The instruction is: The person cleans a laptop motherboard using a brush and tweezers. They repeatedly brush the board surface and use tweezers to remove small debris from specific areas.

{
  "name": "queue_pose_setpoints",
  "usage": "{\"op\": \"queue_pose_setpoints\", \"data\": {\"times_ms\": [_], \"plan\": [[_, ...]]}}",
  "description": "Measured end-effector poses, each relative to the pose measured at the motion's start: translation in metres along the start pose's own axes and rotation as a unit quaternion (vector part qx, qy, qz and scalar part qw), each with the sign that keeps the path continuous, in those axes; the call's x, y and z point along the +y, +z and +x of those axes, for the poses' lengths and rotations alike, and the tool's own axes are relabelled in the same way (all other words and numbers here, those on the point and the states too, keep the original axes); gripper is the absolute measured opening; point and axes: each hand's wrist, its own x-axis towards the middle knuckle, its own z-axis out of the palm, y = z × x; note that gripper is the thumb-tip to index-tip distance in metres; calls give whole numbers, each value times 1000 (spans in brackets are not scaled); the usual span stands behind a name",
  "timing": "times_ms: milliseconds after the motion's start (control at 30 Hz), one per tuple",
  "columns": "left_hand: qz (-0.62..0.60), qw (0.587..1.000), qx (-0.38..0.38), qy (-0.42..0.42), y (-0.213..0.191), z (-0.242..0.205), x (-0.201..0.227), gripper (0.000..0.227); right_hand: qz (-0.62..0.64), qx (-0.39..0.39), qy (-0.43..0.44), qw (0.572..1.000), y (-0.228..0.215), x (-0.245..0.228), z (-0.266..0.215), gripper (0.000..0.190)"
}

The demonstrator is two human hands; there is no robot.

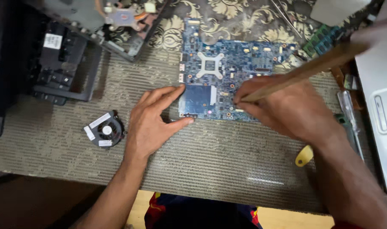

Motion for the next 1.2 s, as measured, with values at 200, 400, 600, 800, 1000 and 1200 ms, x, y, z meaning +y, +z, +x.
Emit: {"op": "queue_pose_setpoints", "data": {"times_ms": [200, 400, 600, 800, 1000, 1200], "plan": [[25, 999, -30, -7, -4, 4, -3, 82, 262, 29, 30, 964, 13, -8, 19, 12], [17, 1000, -21, 0, 0, 3, -6, 79, 180, 143, -237, 944, 41, -24, 32, 25], [3, 999, 11, 35, 0, 2, -5, 78, 258, 153, -151, 942, 57, -12, 30, 6], [11, 999, 16, 36, -1, 3, -4, 78, 292, 28, -172, 941, 53, -17, 29, 7], [9, 1000, 5, 25, -3, 4, -3, 78, 455, 21, -21, 890, 50, -16, 32, 10], [14, 999, 10, 31, -1, 3, -4, 75, 81, 191, -174, 963, 47, -19, 37, 2]]}}
